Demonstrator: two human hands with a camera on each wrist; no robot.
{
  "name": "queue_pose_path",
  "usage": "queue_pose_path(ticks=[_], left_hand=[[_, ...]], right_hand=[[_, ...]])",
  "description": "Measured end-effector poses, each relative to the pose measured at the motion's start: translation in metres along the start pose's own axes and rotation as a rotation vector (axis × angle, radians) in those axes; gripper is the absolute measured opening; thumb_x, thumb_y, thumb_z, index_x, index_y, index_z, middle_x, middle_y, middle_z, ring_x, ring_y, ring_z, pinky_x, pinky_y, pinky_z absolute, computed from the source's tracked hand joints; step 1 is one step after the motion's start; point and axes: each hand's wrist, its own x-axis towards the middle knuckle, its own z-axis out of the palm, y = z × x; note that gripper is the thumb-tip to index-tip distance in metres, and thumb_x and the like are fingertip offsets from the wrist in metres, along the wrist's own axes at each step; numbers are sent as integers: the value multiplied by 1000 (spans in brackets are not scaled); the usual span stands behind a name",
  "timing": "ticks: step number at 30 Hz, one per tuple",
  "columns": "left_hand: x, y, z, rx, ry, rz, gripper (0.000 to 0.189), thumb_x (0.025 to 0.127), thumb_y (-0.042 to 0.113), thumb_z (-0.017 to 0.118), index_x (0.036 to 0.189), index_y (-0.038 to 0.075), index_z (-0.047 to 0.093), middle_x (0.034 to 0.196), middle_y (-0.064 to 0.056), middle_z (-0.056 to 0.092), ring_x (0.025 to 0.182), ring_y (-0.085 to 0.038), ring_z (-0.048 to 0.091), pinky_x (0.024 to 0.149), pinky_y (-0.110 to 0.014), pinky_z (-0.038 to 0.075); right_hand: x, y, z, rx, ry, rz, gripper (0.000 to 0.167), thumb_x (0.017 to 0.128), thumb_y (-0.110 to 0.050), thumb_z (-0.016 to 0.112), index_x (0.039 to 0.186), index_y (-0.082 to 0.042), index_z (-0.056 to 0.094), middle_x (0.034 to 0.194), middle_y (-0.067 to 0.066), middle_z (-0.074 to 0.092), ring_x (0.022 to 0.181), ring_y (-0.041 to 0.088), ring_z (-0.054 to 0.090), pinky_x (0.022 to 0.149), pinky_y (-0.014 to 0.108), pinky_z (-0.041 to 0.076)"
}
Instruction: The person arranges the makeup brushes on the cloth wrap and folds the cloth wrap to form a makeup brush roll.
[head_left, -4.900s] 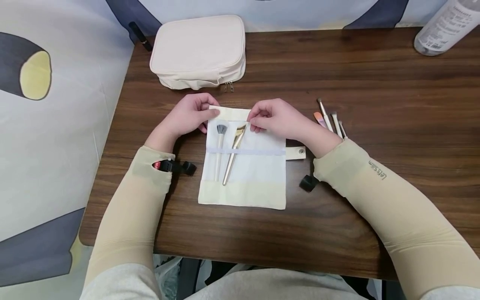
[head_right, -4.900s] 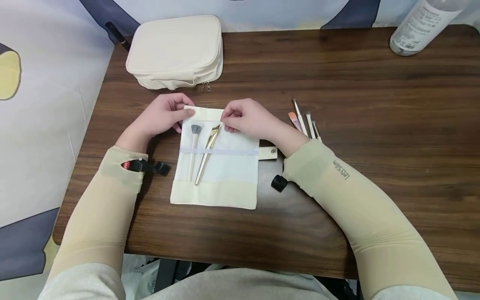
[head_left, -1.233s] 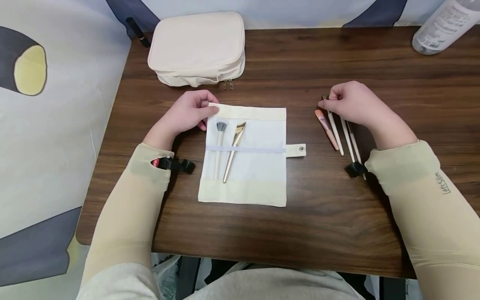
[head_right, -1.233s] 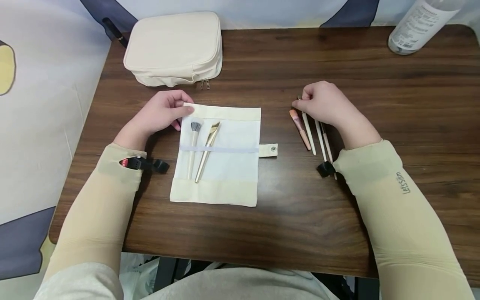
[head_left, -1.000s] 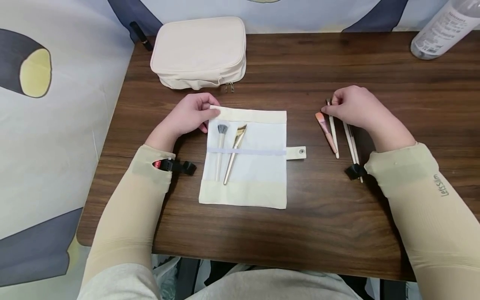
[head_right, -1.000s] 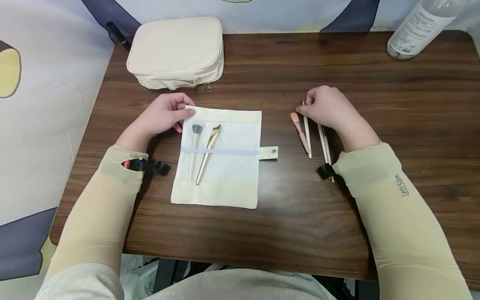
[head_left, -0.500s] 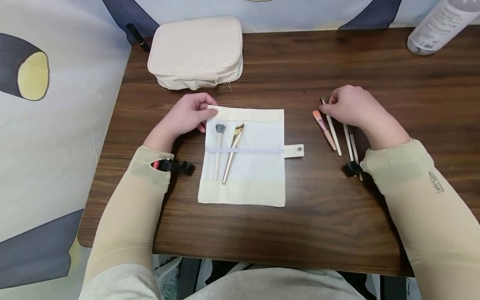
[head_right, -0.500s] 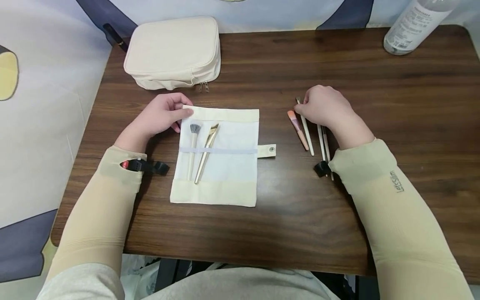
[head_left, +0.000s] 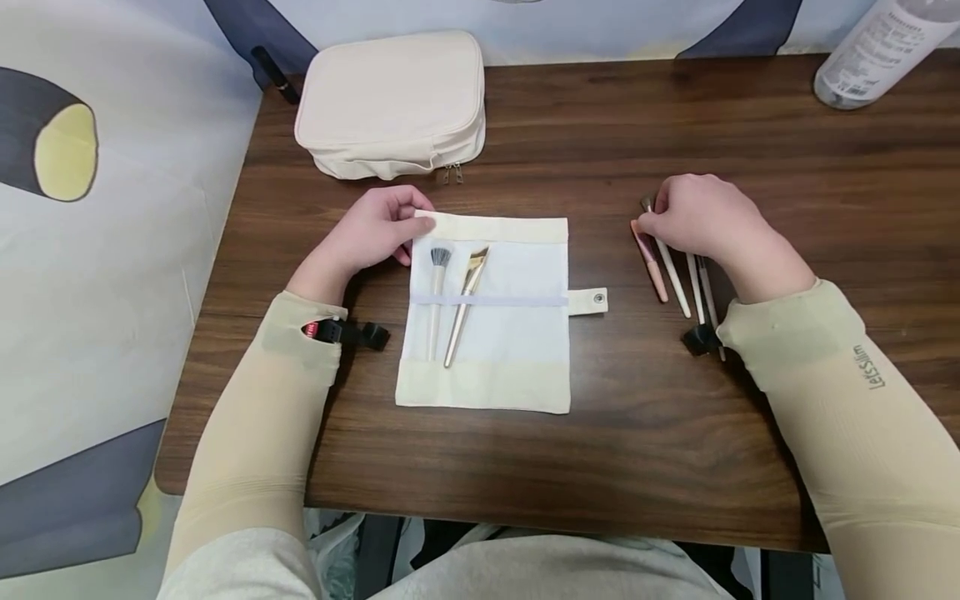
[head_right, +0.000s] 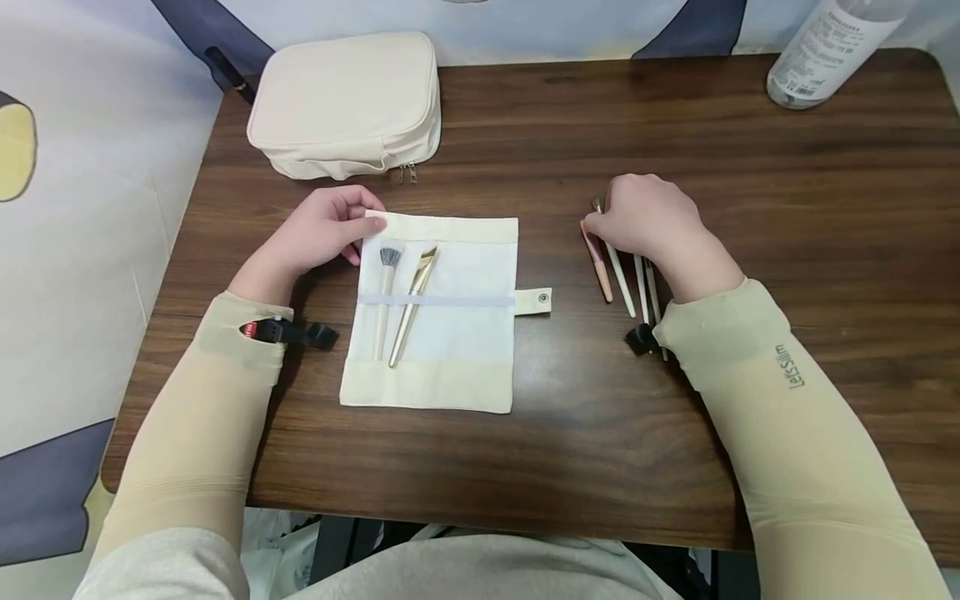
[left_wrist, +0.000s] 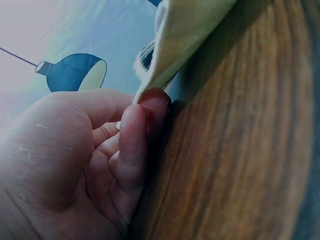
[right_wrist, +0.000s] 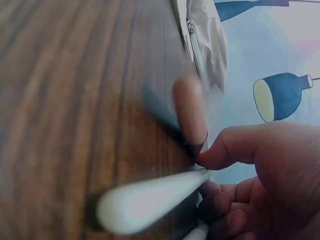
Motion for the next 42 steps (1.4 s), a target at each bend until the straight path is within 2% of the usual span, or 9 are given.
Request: queue_pose_path(ticks=[2, 4, 6, 12, 15, 21, 29, 37, 42], left_hand=[[0, 0, 1, -5, -13, -8, 14, 102, 15, 64, 108, 3, 65, 81, -1, 71, 61, -13, 64, 51, -30, 59], [0, 0, 1, -1, -16, -12, 13, 102, 15, 64, 108, 3, 65, 81, -1, 71, 60, -13, 64, 52, -30, 60], [0, 1, 0, 2, -8, -5, 13, 102, 15, 64, 108, 3, 65, 81, -2, 71, 61, -13, 64, 51, -30, 59], [0, 0, -1, -4, 5, -6, 14, 102, 15, 64, 108, 2, 65, 81, -2, 71, 62, -13, 64, 51, -30, 59], [0, -1, 0, -3, 2, -14, 14, 102, 15, 64, 108, 3, 65, 82, -2, 71, 62, -13, 64, 51, -30, 59], [1, 1, -3, 2, 6, -4, 14, 102, 15, 64, 108, 3, 65, 81, -3, 71, 62, -13, 65, 51, -31, 60], [2, 0, -2, 3, 0, 0, 13, 102, 15, 64, 108, 4, 65, 82, -2, 71, 61, -13, 64, 51, -31, 59], [2, -1, -2, 5, -3, -5, 14, 102, 16, 64, 109, 3, 65, 81, -1, 71, 62, -13, 64, 52, -30, 60], [2, 0, -1, 0, -4, 0, 13, 102, 15, 64, 108, 4, 65, 82, -1, 71, 63, -12, 64, 51, -30, 60]], right_hand=[[-1, 0, 1, -6, -21, 1, 38, 95, -44, 60, 86, -7, 63, 73, 4, 59, 70, 26, 54, 57, 36, 40], [-1, -2, 1, -3, -30, -1, 34, 92, -40, 60, 74, -11, 58, 62, 0, 50, 63, 24, 50, 54, 35, 37], [0, -2, 1, 14, -23, -6, 31, 89, -37, 60, 70, -13, 54, 57, -3, 45, 60, 22, 46, 53, 34, 35], [3, 2, -1, 91, 13, -38, 28, 92, -32, 51, 91, -5, 60, 74, 6, 56, 67, 25, 51, 57, 36, 38], [4, 3, 1, 130, 28, -47, 28, 94, -29, 46, 90, -4, 57, 75, 7, 54, 66, 26, 50, 58, 37, 37], [6, 1, 1, 190, 81, -76, 24, 95, -26, 46, 89, -5, 56, 74, 7, 53, 66, 25, 49, 59, 36, 37], [6, 1, 3, 247, 103, -96, 23, 95, -24, 46, 90, -4, 57, 69, 5, 51, 63, 23, 47, 57, 35, 36], [3, -1, 2, 417, 67, -85, 23, 99, -24, 47, 96, -4, 58, 72, 2, 59, 64, 19, 51, 55, 32, 42], [4, 0, 4, 434, 79, -94, 21, 99, -21, 47, 101, -3, 57, 69, 0, 58, 58, 15, 49, 53, 29, 41]])
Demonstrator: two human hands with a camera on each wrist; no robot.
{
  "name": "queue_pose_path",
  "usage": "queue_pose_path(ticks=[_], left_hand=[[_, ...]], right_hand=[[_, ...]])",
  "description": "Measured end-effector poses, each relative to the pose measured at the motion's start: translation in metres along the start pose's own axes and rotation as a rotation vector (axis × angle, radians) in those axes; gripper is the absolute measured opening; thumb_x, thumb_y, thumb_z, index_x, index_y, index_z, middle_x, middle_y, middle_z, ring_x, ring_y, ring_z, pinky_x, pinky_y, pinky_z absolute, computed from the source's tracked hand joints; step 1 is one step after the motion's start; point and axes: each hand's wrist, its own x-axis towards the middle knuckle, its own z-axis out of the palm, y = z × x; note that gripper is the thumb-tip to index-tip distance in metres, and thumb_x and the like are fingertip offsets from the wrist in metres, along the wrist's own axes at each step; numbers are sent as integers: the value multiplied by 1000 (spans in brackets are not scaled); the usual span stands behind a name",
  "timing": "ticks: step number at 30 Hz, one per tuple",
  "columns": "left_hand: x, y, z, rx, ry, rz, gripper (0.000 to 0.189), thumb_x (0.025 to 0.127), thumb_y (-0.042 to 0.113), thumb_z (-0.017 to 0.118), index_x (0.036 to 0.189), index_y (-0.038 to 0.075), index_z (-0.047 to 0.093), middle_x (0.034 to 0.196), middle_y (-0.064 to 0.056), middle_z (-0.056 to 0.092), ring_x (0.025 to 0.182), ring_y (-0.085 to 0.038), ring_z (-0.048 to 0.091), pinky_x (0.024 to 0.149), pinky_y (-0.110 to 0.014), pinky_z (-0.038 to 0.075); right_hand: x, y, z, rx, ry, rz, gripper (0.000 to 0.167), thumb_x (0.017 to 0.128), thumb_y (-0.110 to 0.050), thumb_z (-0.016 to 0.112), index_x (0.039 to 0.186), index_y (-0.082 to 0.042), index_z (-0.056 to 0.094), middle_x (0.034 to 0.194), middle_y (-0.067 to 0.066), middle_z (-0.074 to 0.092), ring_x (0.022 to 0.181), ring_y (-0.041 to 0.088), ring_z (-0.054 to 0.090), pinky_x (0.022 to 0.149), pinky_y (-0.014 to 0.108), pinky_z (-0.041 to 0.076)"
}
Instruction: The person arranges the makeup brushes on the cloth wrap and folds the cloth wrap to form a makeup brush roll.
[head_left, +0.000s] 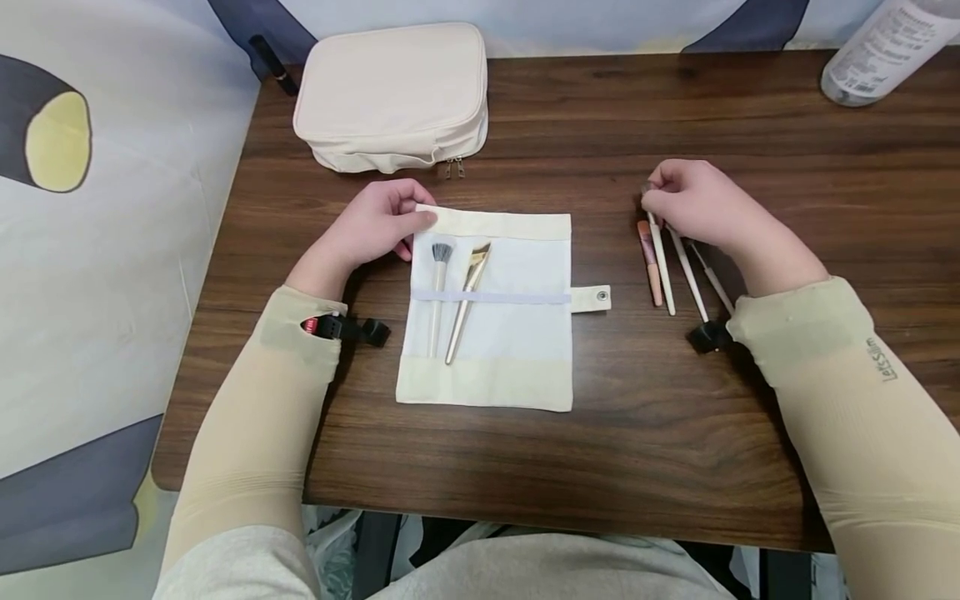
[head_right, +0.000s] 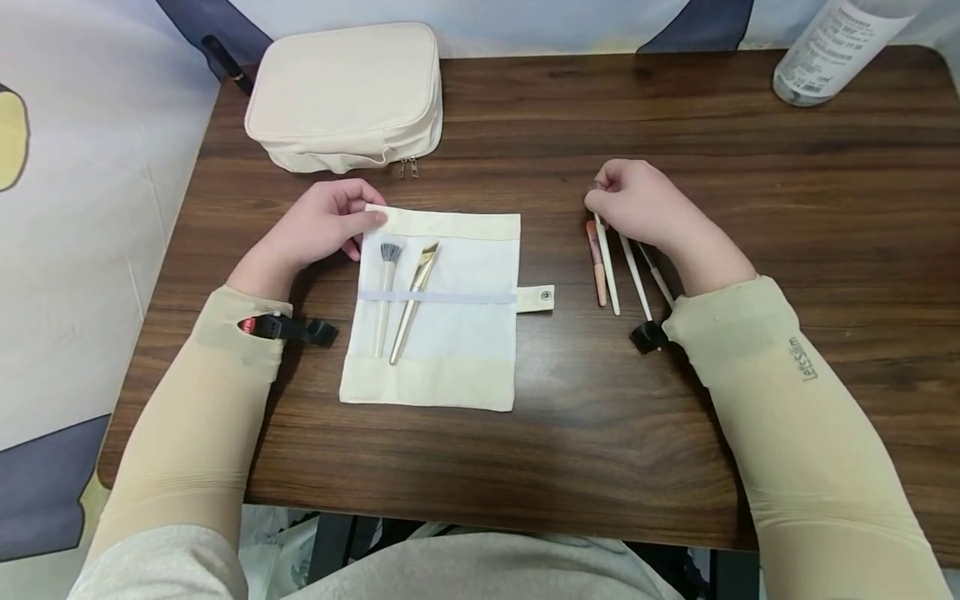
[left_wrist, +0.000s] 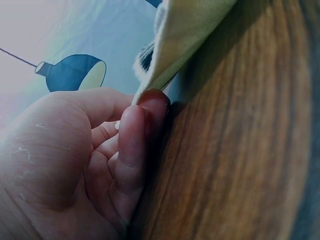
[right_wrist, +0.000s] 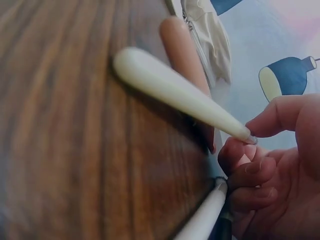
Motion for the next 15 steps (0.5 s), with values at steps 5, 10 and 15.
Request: queue_pose_path(ticks=[5, 10, 15], left_hand=[[0, 0, 0, 7, -2, -1, 14, 102, 17, 64, 108, 5, 65, 82, -2, 71, 62, -14, 64, 52, -31, 60], [0, 0, -1, 14, -1, -4, 14, 102, 17, 64, 108, 5, 66, 81, -2, 71, 59, -15, 63, 52, -30, 59], [0, 1, -1, 5, 0, -8, 15, 102, 17, 64, 108, 3, 66, 81, -2, 71, 57, -15, 63, 51, -30, 59]], right_hand=[[1, 2, 2, -8, -2, 4, 23, 101, -25, 48, 101, -4, 58, 69, 0, 58, 56, 15, 49, 53, 31, 42], [2, 3, 3, 10, -2, 23, 26, 104, -31, 53, 100, -6, 58, 67, -2, 58, 54, 14, 50, 52, 31, 43], [3, 4, 4, 21, -4, 21, 28, 105, -33, 56, 98, -6, 56, 65, -1, 58, 52, 15, 49, 50, 31, 41]])
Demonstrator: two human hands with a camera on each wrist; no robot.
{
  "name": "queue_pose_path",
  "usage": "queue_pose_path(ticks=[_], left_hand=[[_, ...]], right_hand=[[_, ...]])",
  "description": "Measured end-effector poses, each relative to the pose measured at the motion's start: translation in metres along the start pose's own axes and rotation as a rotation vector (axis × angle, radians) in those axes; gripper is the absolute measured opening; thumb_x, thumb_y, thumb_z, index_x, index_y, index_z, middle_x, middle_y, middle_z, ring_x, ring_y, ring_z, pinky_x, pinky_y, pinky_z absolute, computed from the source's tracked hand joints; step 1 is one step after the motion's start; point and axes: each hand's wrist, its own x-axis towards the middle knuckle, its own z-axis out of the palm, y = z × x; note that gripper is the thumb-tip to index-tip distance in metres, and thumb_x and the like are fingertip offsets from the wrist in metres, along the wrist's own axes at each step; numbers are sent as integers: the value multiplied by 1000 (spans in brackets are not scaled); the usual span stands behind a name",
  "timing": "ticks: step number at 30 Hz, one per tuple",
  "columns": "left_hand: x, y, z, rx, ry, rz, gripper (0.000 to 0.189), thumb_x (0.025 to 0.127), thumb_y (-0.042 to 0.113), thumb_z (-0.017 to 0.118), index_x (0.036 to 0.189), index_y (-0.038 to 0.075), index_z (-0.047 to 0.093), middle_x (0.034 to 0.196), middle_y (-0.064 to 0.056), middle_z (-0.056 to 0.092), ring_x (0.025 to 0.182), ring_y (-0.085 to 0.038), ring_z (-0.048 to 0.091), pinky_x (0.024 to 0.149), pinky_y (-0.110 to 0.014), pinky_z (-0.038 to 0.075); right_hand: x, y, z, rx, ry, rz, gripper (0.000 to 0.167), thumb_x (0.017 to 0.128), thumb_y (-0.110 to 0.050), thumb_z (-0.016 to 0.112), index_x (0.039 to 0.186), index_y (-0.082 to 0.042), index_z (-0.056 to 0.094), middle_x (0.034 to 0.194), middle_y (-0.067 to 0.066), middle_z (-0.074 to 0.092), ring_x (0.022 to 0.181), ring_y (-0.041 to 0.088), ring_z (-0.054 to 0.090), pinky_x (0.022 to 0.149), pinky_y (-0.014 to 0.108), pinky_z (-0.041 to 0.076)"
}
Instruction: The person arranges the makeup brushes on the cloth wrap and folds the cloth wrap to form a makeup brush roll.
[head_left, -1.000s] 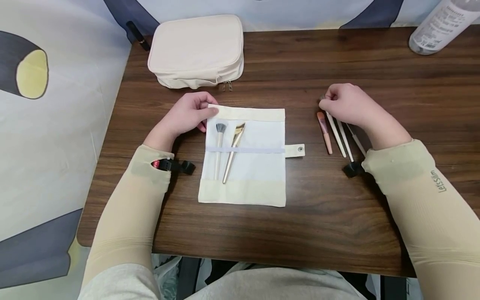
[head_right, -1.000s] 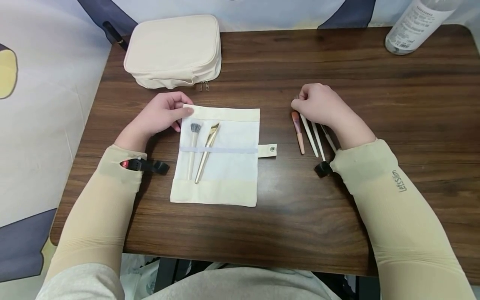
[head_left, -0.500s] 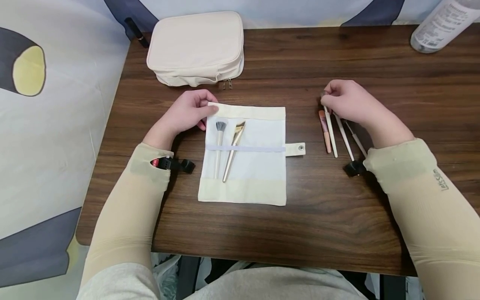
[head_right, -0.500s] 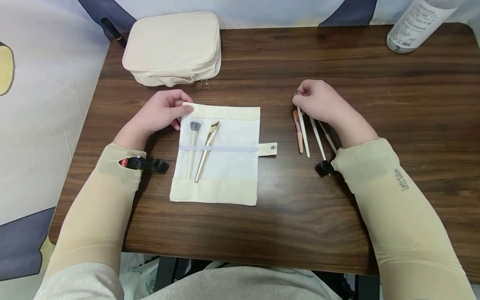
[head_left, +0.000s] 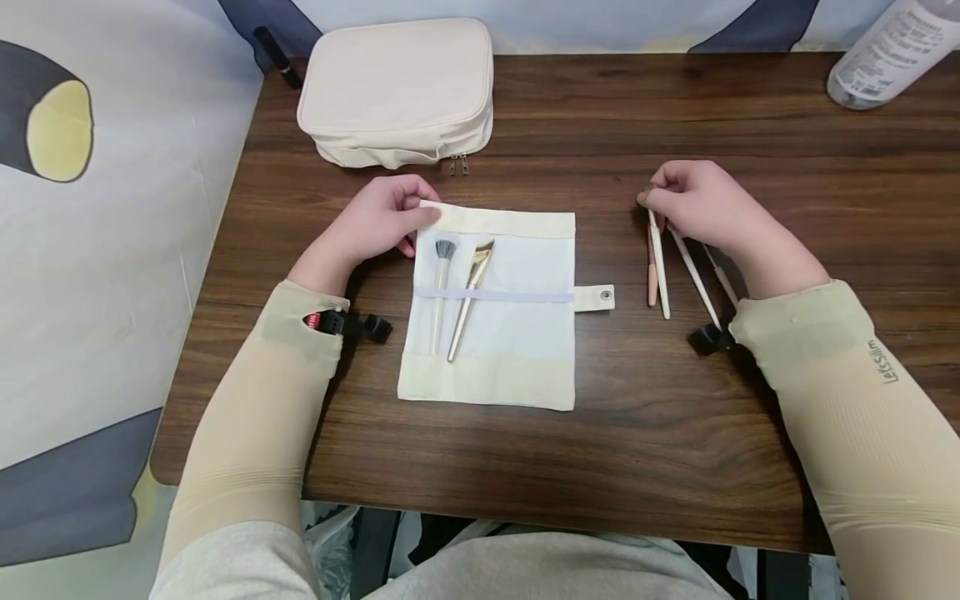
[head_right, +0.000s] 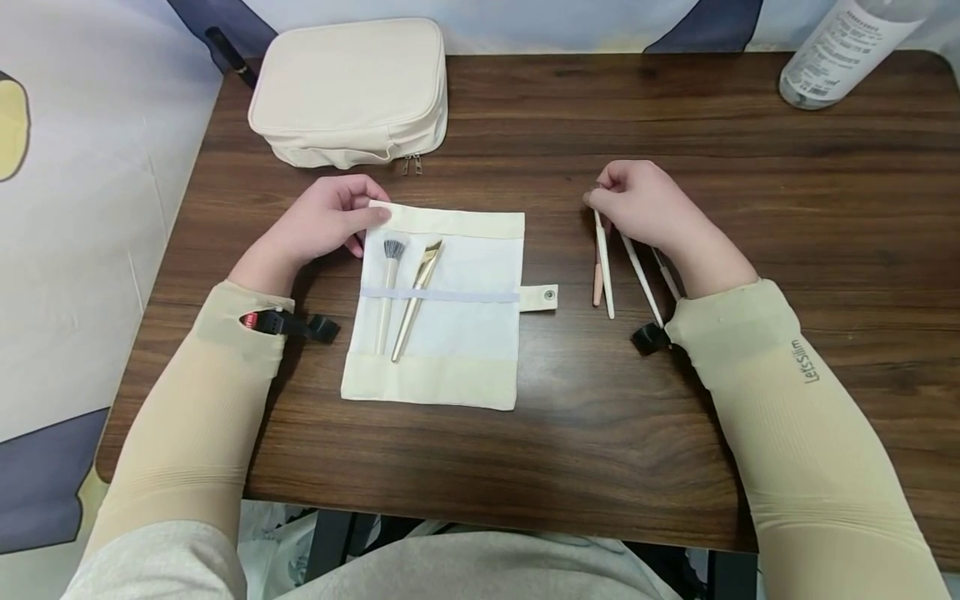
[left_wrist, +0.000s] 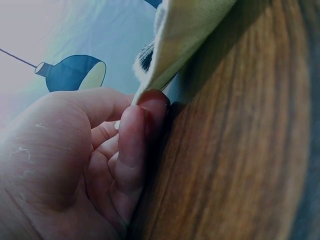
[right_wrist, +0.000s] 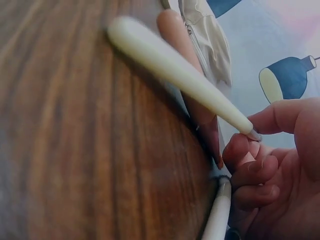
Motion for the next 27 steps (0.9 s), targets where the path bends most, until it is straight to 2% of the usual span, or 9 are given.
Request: queue_pose_path(ticks=[13, 21, 27], left_hand=[[1, -2, 0, 1, 0, 3, 14, 102, 17, 63, 108, 5, 66, 78, -2, 70, 54, -16, 62, 50, -29, 58], [2, -1, 1, -8, 3, 1, 15, 102, 16, 64, 108, 3, 65, 78, -1, 69, 54, -15, 62, 50, -29, 58], [2, -1, 1, -18, 7, -2, 15, 101, 15, 64, 108, 2, 65, 76, -2, 69, 53, -15, 62, 49, -29, 58]], right_hand=[[1, 2, 3, 22, 17, -9, 29, 104, -33, 58, 96, -6, 57, 62, -2, 58, 49, 15, 49, 48, 30, 40], [2, 3, 7, -26, 55, -27, 29, 103, -34, 58, 94, -7, 59, 61, -4, 60, 53, 14, 49, 51, 28, 40], [3, 5, 9, -10, 83, -31, 28, 103, -34, 59, 97, -6, 61, 59, -6, 59, 51, 13, 48, 51, 28, 39]])
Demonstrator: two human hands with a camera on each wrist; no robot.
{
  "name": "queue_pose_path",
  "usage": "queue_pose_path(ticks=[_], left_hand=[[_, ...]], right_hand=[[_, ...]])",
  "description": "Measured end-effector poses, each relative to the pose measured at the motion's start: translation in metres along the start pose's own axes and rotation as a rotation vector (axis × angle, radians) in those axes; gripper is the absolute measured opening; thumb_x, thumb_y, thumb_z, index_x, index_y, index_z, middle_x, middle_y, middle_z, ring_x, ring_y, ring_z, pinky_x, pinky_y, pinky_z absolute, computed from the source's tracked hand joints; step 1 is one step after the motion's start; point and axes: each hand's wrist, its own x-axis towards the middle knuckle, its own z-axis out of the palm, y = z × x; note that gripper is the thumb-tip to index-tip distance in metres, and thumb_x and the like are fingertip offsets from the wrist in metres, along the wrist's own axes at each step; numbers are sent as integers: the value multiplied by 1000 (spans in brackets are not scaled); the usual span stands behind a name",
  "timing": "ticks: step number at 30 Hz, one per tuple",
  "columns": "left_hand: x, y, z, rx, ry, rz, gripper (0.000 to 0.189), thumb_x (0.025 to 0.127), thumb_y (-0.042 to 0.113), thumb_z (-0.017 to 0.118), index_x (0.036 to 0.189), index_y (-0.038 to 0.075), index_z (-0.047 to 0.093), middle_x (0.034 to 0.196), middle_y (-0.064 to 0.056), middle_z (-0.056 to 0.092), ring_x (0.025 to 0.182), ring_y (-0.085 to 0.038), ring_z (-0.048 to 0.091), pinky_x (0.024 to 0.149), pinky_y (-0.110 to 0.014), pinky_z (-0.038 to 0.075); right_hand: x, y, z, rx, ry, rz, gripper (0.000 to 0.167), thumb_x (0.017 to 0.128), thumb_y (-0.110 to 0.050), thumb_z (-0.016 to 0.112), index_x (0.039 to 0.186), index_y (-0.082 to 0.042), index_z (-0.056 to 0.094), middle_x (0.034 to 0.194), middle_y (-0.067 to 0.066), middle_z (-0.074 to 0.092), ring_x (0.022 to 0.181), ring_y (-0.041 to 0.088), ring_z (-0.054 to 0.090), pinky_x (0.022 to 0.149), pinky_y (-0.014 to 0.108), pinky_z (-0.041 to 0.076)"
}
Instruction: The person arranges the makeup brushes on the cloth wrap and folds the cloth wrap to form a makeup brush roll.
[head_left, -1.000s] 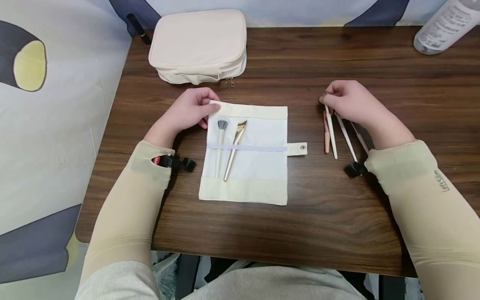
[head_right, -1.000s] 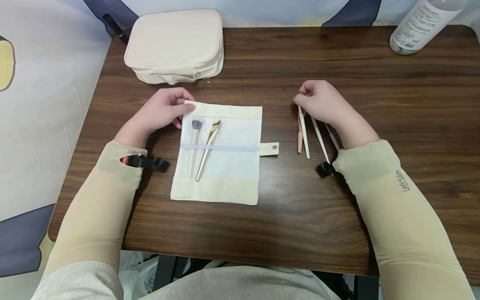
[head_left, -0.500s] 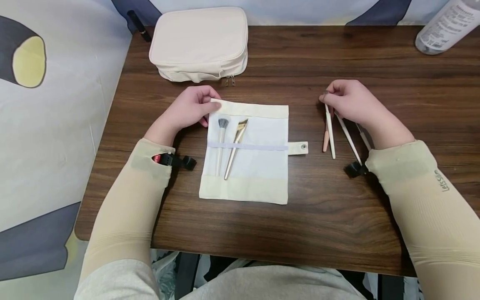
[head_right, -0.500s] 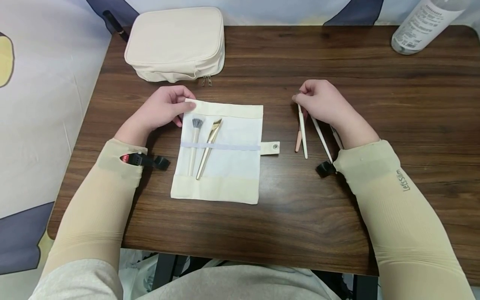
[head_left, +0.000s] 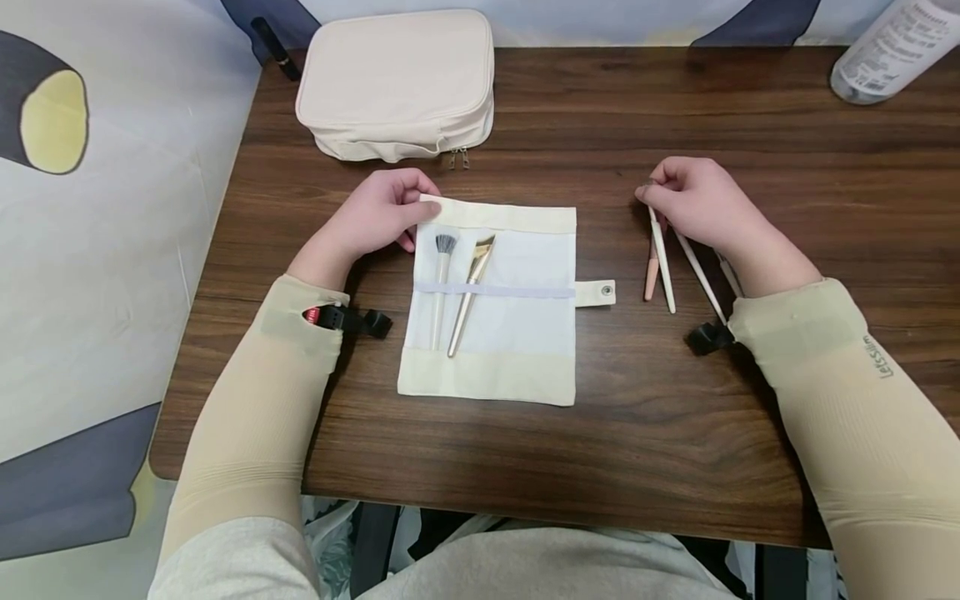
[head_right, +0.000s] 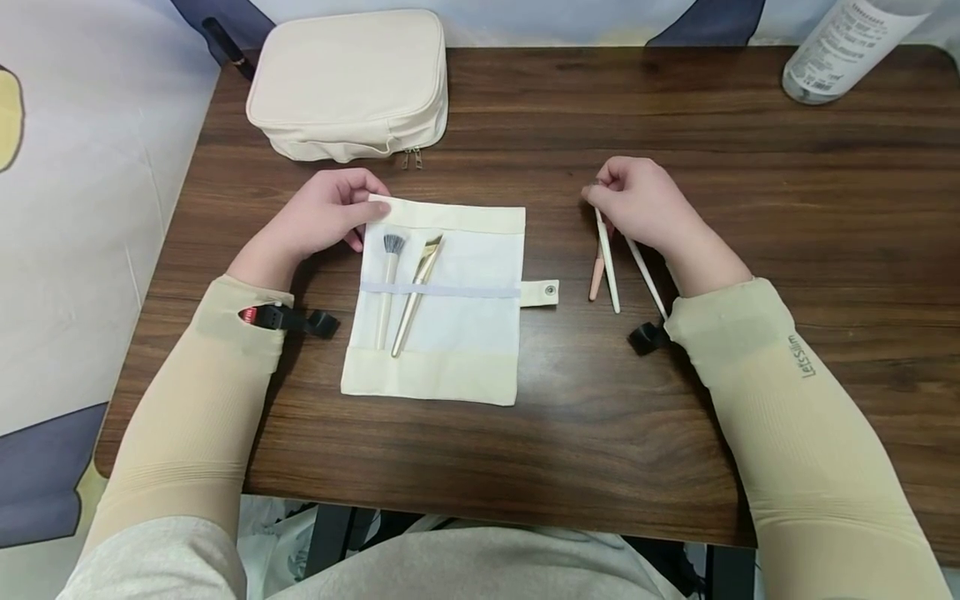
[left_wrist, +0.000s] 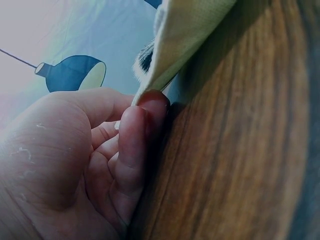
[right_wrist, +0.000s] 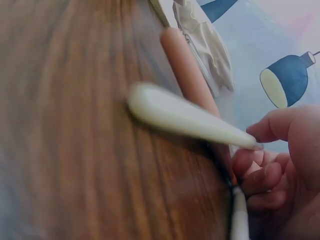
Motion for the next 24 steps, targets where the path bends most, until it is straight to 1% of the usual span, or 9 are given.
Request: queue_pose_path(ticks=[6, 12, 16, 24], left_hand=[[0, 1, 0, 12, -1, 8, 14, 102, 16, 64, 108, 4, 65, 76, -1, 68, 53, -15, 62, 49, -29, 58], [1, 0, -1, 12, -3, 9, 13, 101, 17, 64, 108, 5, 65, 77, 0, 69, 53, -16, 63, 50, -30, 59], [1, -1, -2, 6, -4, 9, 13, 101, 16, 64, 108, 5, 65, 77, 0, 69, 53, -16, 63, 50, -30, 59], [1, -3, -1, 8, -4, 10, 13, 101, 16, 64, 108, 5, 65, 77, 0, 69, 54, -16, 63, 50, -29, 59]], right_hand=[[-2, 0, 5, 21, 56, -33, 26, 102, -32, 60, 99, -6, 63, 57, -9, 58, 52, 11, 49, 52, 27, 37], [-1, 1, 8, 1, 88, -61, 27, 102, -33, 61, 98, -7, 63, 59, -9, 53, 55, 12, 45, 54, 27, 35], [-1, 2, 9, -10, 97, -66, 27, 102, -34, 61, 98, -7, 63, 61, -8, 52, 57, 12, 44, 54, 27, 34], [0, 3, 9, -2, 90, -54, 27, 102, -34, 61, 101, -7, 64, 62, -9, 56, 56, 11, 46, 54, 27, 36]])
